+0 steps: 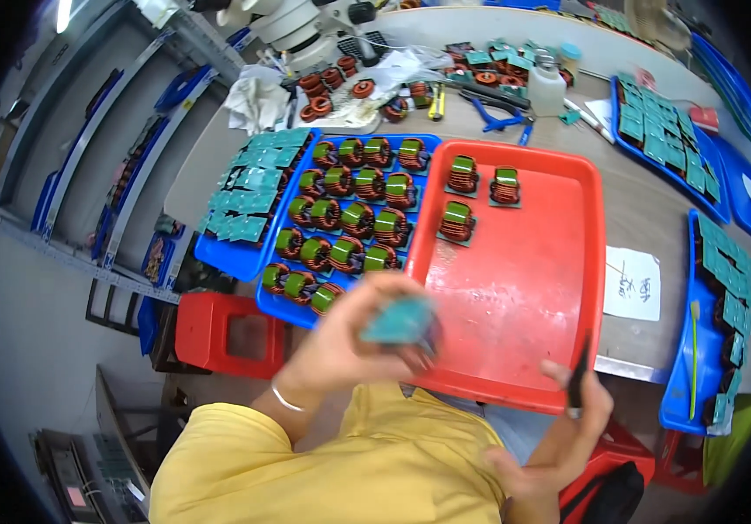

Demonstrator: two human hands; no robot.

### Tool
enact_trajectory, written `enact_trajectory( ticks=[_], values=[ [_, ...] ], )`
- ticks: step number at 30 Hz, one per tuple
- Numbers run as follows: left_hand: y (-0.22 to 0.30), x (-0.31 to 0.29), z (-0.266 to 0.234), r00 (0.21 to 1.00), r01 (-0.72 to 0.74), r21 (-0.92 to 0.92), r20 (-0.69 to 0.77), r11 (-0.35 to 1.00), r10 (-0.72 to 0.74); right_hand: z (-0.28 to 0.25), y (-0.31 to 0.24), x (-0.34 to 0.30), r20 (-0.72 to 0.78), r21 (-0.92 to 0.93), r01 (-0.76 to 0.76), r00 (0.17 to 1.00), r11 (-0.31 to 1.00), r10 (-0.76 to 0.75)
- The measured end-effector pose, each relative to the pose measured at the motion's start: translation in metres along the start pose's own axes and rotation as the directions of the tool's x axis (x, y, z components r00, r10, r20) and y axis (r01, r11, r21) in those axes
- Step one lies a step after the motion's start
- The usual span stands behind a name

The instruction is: Assembling and inspecting inductors on printed circuit boards at a workstation.

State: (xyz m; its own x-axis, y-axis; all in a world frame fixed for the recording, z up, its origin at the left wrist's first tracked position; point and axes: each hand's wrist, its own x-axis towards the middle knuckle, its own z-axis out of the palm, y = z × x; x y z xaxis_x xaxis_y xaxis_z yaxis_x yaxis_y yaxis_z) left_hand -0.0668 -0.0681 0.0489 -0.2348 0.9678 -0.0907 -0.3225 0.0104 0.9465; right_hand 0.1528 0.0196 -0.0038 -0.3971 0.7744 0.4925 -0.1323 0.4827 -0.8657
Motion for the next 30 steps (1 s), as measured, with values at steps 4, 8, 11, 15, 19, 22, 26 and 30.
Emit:
enact_trajectory(
  ticks=[4,8,11,15,19,22,26,30],
  values=[
    [0.025,-0.018,-0.077,0.797,-0.220,0.444,-0.432,0.869,0.422,-0.020,0.010,0.003,-0.114,-0.076,-0.067,0.992,0.995,0.058],
    [0.032,-0.062,-0.205,0.509,-0.080,0.733,-0.552,0.675,0.660,-0.040,0.017,-0.001,-0.182,-0.133,-0.105,0.980,0.985,0.080],
    [0.030,-0.114,-0.305,0.415,0.421,0.863,-0.456,0.278,0.788,-0.054,0.022,-0.001,-0.190,-0.200,-0.114,0.979,0.973,0.075],
    [0.036,-0.135,-0.341,0.499,0.542,0.830,-0.447,0.135,0.742,-0.075,0.031,-0.001,-0.251,-0.261,-0.159,0.964,0.952,0.093],
    [0.046,-0.141,-0.356,0.553,0.614,0.789,-0.456,0.030,0.697,-0.087,0.031,0.001,-0.297,-0.301,-0.175,0.951,0.937,0.082],
    [0.043,-0.128,-0.364,0.636,0.578,0.816,-0.434,-0.020,0.638,-0.102,0.029,0.000,-0.335,-0.314,-0.197,0.938,0.929,0.086],
    [0.016,-0.113,-0.419,0.714,0.469,0.882,-0.357,-0.034,0.602,-0.112,0.036,0.000,-0.431,-0.371,-0.207,0.902,0.905,0.030],
    [0.001,-0.173,-0.495,0.665,0.530,0.848,-0.405,-0.013,0.628,-0.139,0.052,0.025,-0.520,-0.365,-0.250,0.854,0.897,0.027]
  ],
)
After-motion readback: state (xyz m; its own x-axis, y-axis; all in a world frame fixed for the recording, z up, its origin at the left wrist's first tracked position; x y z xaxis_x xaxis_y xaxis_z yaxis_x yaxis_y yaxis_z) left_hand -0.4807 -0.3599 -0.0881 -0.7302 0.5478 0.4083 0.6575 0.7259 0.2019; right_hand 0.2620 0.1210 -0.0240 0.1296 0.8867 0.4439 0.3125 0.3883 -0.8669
